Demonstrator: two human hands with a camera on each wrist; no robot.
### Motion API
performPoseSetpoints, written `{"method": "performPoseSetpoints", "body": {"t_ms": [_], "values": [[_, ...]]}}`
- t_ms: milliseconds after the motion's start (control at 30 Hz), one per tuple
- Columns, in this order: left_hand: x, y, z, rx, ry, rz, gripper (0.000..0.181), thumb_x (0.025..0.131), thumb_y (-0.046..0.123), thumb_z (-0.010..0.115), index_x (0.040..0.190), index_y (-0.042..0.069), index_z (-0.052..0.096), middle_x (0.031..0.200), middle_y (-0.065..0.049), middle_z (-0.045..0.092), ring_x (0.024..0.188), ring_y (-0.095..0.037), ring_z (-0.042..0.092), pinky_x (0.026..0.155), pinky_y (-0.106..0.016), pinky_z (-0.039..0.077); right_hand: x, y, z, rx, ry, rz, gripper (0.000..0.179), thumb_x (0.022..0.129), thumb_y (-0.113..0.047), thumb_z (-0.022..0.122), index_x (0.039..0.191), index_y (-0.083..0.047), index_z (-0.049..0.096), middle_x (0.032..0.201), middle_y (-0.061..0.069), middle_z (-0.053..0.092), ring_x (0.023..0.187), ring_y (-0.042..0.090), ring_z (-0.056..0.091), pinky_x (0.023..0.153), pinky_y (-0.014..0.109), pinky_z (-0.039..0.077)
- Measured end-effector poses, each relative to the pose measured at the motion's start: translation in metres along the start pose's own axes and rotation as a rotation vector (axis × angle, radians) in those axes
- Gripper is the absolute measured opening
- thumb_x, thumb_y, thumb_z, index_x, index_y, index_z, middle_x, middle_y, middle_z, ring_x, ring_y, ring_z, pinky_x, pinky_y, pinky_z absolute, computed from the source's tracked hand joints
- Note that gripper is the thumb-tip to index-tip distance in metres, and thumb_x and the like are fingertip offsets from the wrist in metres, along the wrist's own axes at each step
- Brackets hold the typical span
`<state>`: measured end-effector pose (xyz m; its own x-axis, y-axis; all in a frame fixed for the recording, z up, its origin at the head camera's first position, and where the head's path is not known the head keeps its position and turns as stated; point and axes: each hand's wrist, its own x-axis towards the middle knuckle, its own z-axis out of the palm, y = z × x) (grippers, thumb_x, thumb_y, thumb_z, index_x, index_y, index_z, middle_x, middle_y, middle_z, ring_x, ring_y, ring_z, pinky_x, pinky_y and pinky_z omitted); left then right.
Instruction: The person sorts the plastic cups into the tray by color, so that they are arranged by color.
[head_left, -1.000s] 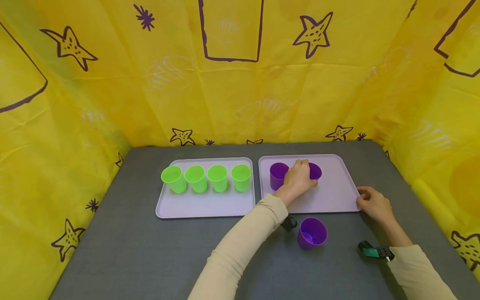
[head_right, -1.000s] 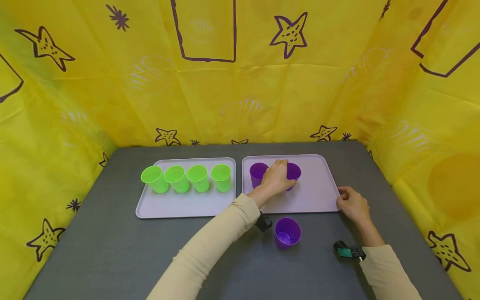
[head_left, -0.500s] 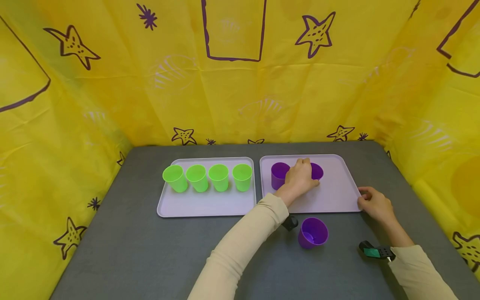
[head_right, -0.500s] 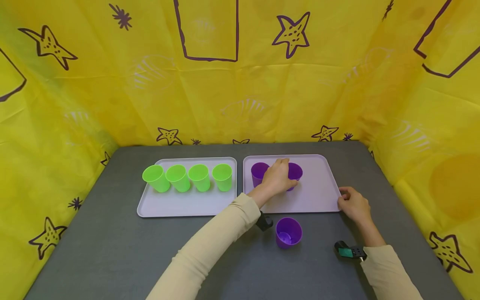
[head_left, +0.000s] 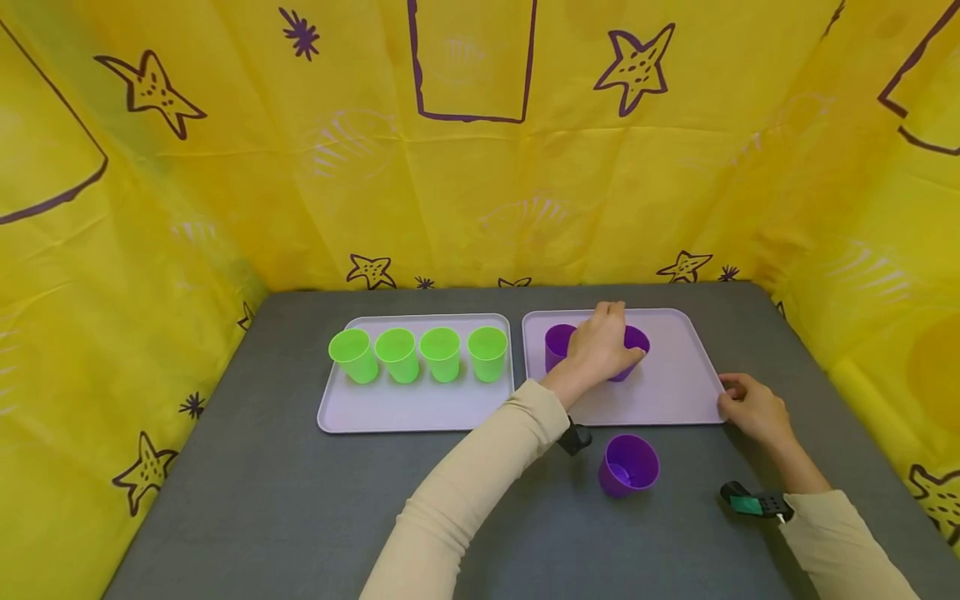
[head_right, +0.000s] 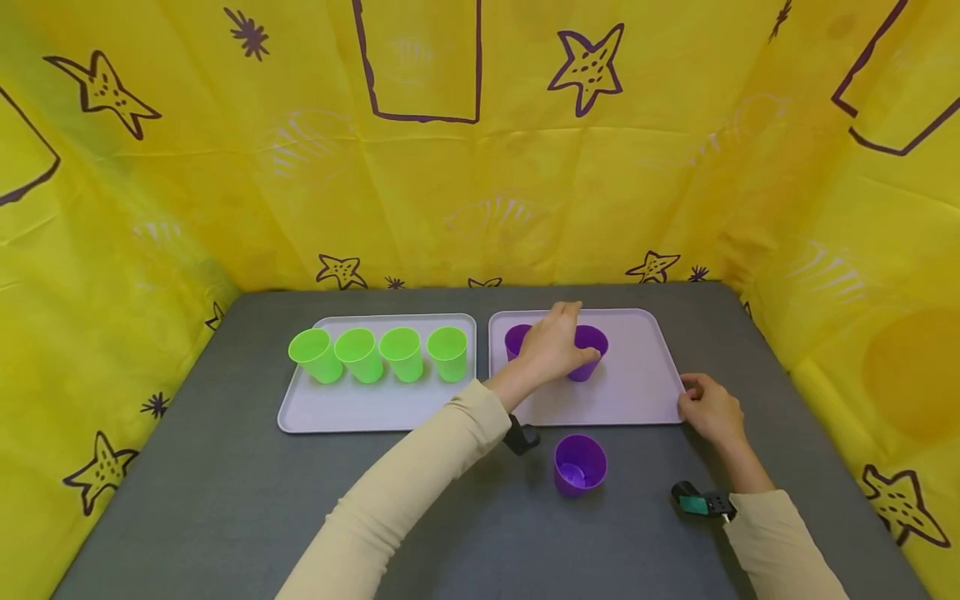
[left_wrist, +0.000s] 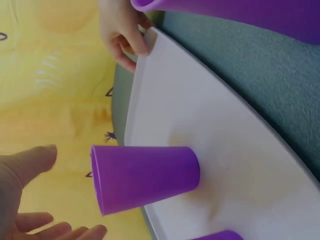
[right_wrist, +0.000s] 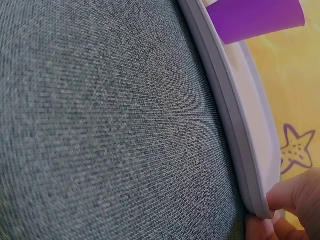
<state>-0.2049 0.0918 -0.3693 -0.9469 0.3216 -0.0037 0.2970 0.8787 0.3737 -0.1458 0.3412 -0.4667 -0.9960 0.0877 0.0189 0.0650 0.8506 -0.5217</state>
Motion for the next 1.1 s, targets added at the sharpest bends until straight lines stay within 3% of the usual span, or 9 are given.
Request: {"method": "performPoseSetpoints", "body": {"t_ms": [200,533,933,1100], "values": [[-0.005,-0.009,-0.006,-0.082,0.005,0.108,0.073,0.079,0.044,0.068,0.14,0.02,0.037,0.139,0.003,0.042,0.12,-0.017,0.05,0.092,-0.03,0.047,0.0,0.001,0.0,0.001,-0.001,-0.001,0.036,0.084,-0.015,0.05,0.114,0.005,0.054,0.083,0.017,0.063,0.064,0.016,0.052,0.056,0.027,0.035],[-0.023,-0.022,-0.009,-0.138,-0.006,0.389,0.063,0.08,0.04,0.068,0.134,0.017,0.047,0.136,0.003,0.049,0.127,-0.01,0.042,0.104,-0.025,0.036,0.001,0.003,0.0,0.01,0.004,-0.016,0.036,0.083,-0.014,0.049,0.114,0.006,0.053,0.081,0.016,0.063,0.061,0.014,0.052,0.055,0.027,0.036],[-0.056,-0.032,0.001,-0.205,-0.102,0.515,0.062,0.076,0.041,0.071,0.131,0.019,0.051,0.129,0.005,0.053,0.117,-0.006,0.048,0.099,-0.017,0.036,0.001,0.001,0.0,0.01,-0.004,-0.012,0.037,0.083,-0.013,0.05,0.114,0.006,0.053,0.081,0.015,0.063,0.062,0.016,0.052,0.056,0.026,0.036],[-0.066,-0.037,0.008,-0.208,-0.13,0.527,0.061,0.076,0.042,0.071,0.13,0.02,0.052,0.127,0.009,0.055,0.114,-0.002,0.05,0.095,-0.016,0.038,0.0,-0.001,-0.001,0.011,-0.018,0.0,0.038,0.083,-0.014,0.049,0.115,0.006,0.052,0.082,0.016,0.063,0.064,0.017,0.053,0.056,0.027,0.036]]}}
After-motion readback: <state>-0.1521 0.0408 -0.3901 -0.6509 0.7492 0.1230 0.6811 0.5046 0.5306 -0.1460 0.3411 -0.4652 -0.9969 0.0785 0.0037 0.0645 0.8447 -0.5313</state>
